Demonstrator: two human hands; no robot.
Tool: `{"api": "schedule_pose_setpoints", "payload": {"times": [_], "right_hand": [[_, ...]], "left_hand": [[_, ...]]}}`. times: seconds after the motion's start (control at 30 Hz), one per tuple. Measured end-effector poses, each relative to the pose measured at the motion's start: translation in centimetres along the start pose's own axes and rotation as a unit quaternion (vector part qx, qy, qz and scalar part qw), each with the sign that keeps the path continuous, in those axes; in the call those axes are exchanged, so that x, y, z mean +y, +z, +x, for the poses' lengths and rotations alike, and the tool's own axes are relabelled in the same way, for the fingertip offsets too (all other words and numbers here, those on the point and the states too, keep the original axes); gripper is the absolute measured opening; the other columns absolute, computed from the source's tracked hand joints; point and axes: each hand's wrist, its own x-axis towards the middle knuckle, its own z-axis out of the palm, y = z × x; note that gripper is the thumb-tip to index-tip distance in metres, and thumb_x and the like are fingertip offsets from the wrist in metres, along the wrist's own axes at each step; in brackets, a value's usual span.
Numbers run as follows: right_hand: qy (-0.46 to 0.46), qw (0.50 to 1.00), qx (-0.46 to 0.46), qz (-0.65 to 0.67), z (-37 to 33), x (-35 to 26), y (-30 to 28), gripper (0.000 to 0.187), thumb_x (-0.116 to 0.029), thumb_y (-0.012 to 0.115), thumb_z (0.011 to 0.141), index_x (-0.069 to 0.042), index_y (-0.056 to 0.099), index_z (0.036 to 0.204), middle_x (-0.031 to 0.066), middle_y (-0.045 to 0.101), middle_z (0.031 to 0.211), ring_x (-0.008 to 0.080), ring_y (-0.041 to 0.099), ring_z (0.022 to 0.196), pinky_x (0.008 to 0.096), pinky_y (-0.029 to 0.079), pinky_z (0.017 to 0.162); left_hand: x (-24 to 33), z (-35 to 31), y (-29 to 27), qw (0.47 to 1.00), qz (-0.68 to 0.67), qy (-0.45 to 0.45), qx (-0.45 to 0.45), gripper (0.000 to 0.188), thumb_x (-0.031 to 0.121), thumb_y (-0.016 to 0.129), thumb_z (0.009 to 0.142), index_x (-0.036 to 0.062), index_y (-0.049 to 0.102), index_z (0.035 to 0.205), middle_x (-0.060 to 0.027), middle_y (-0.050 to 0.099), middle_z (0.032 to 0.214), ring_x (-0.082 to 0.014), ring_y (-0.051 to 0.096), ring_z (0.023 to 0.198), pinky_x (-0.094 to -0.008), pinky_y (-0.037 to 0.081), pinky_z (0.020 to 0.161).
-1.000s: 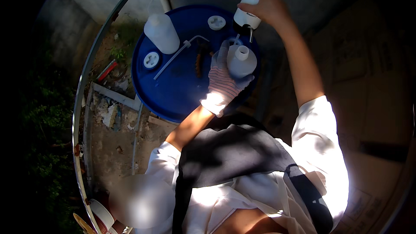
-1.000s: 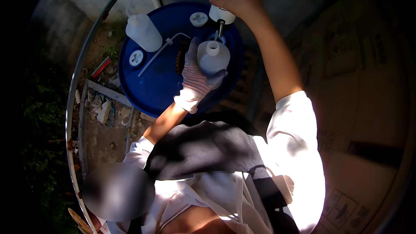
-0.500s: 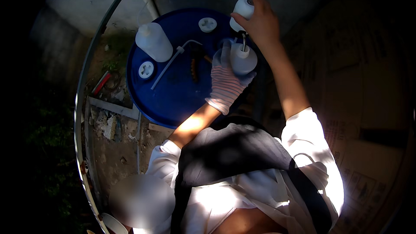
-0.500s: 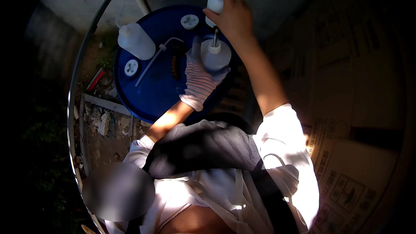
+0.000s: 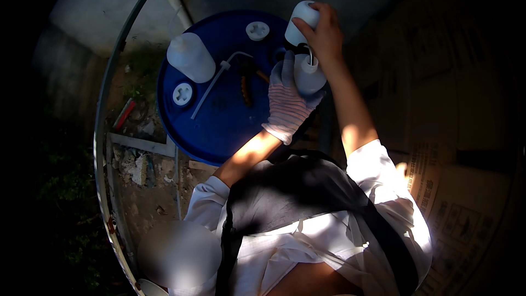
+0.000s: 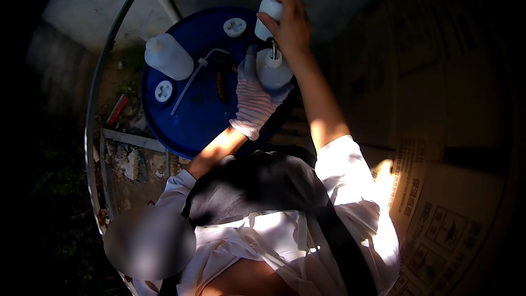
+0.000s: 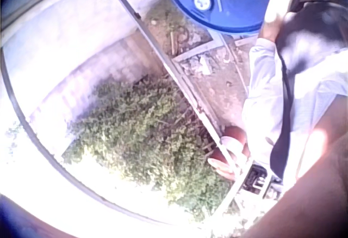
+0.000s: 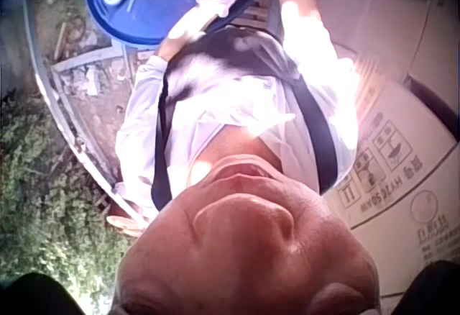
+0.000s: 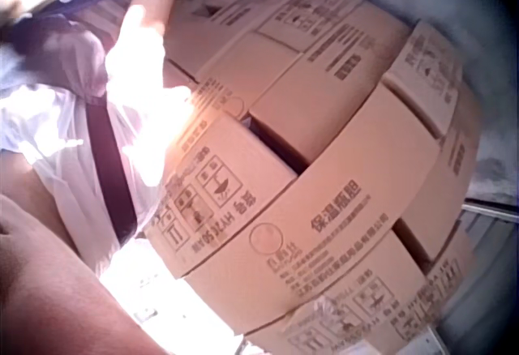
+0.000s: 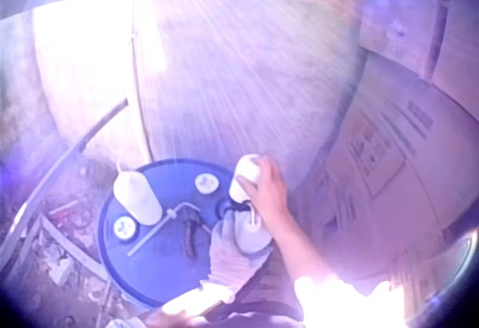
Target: The person assembles two white spray bottles by inserting tubes and attaching pump heads. They handle the bottles, tubes, and pump components on a blue barrel lid, then place the assembled units back on the lid.
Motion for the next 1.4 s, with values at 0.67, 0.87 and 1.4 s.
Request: {"api": "schedule_pose_setpoints", "payload": {"times": [0.67,0.87,1.4], "right_hand": [[-0.097,0.987,0.117,-0.043,0.7,0.0,0.0,0.059,-0.033,0.085,0.068,-0.01,0.053,0.112,0.016,0.057,0.118,0.0358,0.054,0.112,0.0477,0.046,0.092],[-0.118,0.98,0.148,-0.058,0.7,0.1,-0.5,0.063,-0.036,0.085,0.067,-0.012,0.051,0.115,0.0174,0.055,0.12,0.0361,0.054,0.112,0.0476,0.047,0.091],[-0.173,0.959,0.204,-0.095,0.8,-0.8,-1.4,0.069,-0.036,0.089,0.063,-0.01,0.051,0.115,0.0157,0.057,0.12,0.0351,0.059,0.105,0.0435,0.05,0.086]], "left_hand": [[0.3,-0.1,-0.3,1.0,-0.022,-0.016,0.007,0.109,0.029,0.088,0.057,-0.0041,0.03,0.143,-0.0275,0.048,0.124,-0.0421,0.052,0.112,-0.0478,0.046,0.097],[0.7,0.0,-0.6,1.0,-0.005,-0.013,0.004,0.109,0.031,0.088,0.058,-0.0034,0.029,0.144,-0.0278,0.048,0.124,-0.0426,0.052,0.111,-0.0489,0.046,0.095],[0.2,-0.5,-0.6,1.0,-0.017,-0.024,-0.012,0.113,0.036,0.086,0.06,0.002,0.023,0.148,-0.0284,0.046,0.128,-0.0451,0.05,0.111,-0.0523,0.045,0.094]]}}
